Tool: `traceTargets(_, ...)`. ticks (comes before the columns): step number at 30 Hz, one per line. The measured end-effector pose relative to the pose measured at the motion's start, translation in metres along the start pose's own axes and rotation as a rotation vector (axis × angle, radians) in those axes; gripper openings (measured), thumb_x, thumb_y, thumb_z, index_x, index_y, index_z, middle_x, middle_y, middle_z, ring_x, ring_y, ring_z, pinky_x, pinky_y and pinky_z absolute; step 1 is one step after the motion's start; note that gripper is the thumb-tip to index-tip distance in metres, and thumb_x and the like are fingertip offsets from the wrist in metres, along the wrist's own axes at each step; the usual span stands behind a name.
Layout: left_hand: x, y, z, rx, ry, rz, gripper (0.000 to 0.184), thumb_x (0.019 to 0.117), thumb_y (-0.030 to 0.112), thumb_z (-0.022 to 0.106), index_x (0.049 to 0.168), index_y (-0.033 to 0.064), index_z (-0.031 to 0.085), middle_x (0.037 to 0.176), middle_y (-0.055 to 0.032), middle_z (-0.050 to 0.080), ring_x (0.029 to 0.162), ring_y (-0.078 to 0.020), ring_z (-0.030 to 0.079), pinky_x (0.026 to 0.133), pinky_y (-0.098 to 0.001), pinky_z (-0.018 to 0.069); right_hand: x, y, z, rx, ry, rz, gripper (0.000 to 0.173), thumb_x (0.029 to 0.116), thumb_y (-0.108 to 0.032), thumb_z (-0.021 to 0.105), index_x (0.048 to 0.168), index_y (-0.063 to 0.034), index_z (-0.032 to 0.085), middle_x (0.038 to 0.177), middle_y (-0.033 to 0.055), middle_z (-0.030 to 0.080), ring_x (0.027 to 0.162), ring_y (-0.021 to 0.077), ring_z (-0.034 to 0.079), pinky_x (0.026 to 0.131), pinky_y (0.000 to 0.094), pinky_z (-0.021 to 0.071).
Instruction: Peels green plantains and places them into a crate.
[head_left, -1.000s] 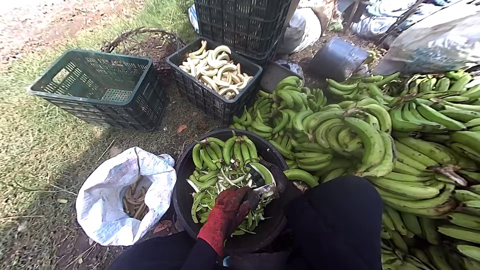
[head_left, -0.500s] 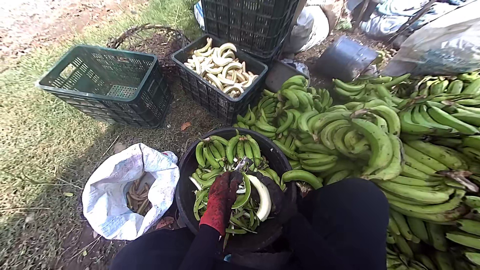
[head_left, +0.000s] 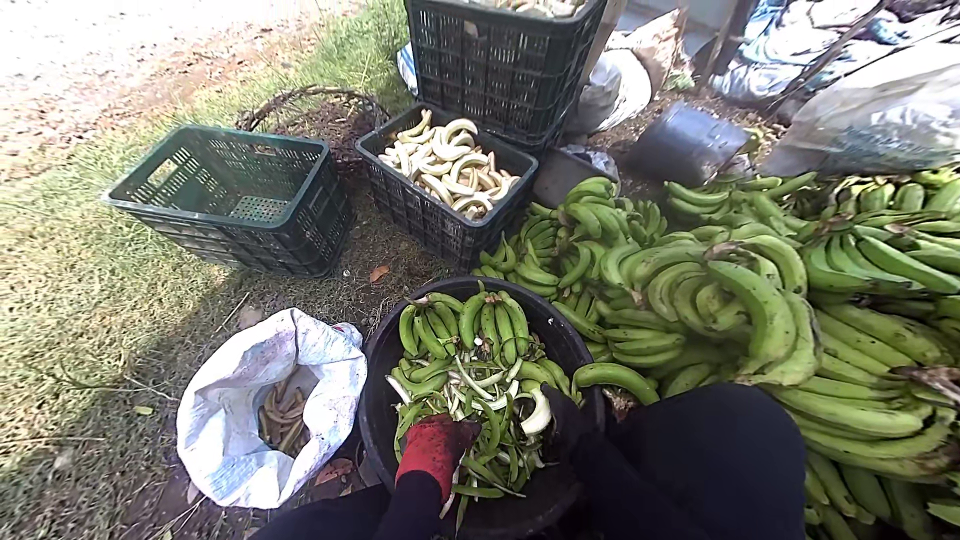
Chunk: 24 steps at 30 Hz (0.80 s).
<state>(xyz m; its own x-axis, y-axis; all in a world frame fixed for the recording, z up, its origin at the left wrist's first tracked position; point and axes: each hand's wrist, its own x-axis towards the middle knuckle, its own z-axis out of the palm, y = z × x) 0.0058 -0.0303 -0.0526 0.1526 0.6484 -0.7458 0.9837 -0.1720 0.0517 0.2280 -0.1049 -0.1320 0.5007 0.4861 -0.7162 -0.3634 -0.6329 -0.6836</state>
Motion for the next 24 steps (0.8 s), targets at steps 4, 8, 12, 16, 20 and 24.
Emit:
traceTargets(4,-0.003,-0.013,-0.005,-0.065,0.020,0.069,0.073,0.0930,0.078,0.044,0.120,0.0150,0.070,0.126,-0.0105,0.070,0.122,-0.0312,0.064,0.101,-0.0606,0.0499,0.020,-0.107,0.024,0.096,-0.080,-0.219,0.043,0.1117,-0.032,0.035,0.132,-0.0019,0.057,0.114,0.0167,0.063,0.097,0.0216,0.063,0.083,0.0403,0.0541)
traceTargets(8,-0.017,-0.036,-0.029,-0.264,0.102,0.059,0.069,0.0957,0.075,0.041,0.122,0.0190,0.070,0.122,-0.0092,0.071,0.119,-0.0293,0.066,0.101,-0.0601,0.0500,-0.015,-0.257,0.049,0.804,-0.252,-0.296,0.040,0.1097,-0.046,0.032,0.124,-0.0110,0.046,0.100,0.0066,0.059,0.084,0.0158,0.063,0.076,0.0338,0.0563)
traceTargets(12,-0.049,-0.074,-0.074,-0.492,0.284,0.001,0.061,0.1015,0.066,0.040,0.128,0.0185,0.067,0.121,-0.0104,0.071,0.115,-0.0293,0.067,0.099,-0.0612,0.0504,-0.035,-0.294,0.073,0.798,-0.382,-0.425,0.039,0.1082,-0.053,0.033,0.107,-0.0161,0.048,0.090,0.0037,0.062,0.082,0.0183,0.068,0.075,0.0367,0.0595)
traceTargets(16,-0.082,-0.104,-0.097,-0.680,0.519,-0.002,0.051,0.1055,0.057,0.040,0.133,0.0208,0.063,0.112,-0.0065,0.072,0.099,-0.0220,0.071,0.089,-0.0534,0.0577,0.000,-0.210,0.117,0.110,-0.457,-0.415,0.032,0.1094,-0.037,0.040,0.129,-0.0153,0.053,0.101,0.0033,0.062,0.085,0.0163,0.065,0.073,0.0356,0.0572)
traceTargets(20,-0.093,-0.113,-0.098,-0.735,0.596,0.016,0.049,0.1060,0.054,0.041,0.134,0.0207,0.063,0.112,-0.0032,0.072,0.095,-0.0163,0.073,0.085,-0.0468,0.0615,0.011,-0.123,0.174,-0.675,-0.569,-0.293,0.042,0.1091,-0.030,0.043,0.142,-0.0054,0.051,0.123,0.0166,0.062,0.098,0.0252,0.063,0.082,0.0432,0.0535)
traceTargets(24,-0.097,-0.111,-0.102,-0.711,0.670,0.058,0.049,0.1064,0.047,0.042,0.137,0.0147,0.062,0.116,-0.0081,0.071,0.100,-0.0201,0.071,0.089,-0.0481,0.0585,0.038,-0.030,0.196,-0.809,-0.448,-0.161,0.047,0.1100,-0.039,0.037,0.129,-0.0018,0.058,0.105,0.0175,0.060,0.086,0.0283,0.059,0.076,0.0470,0.0516)
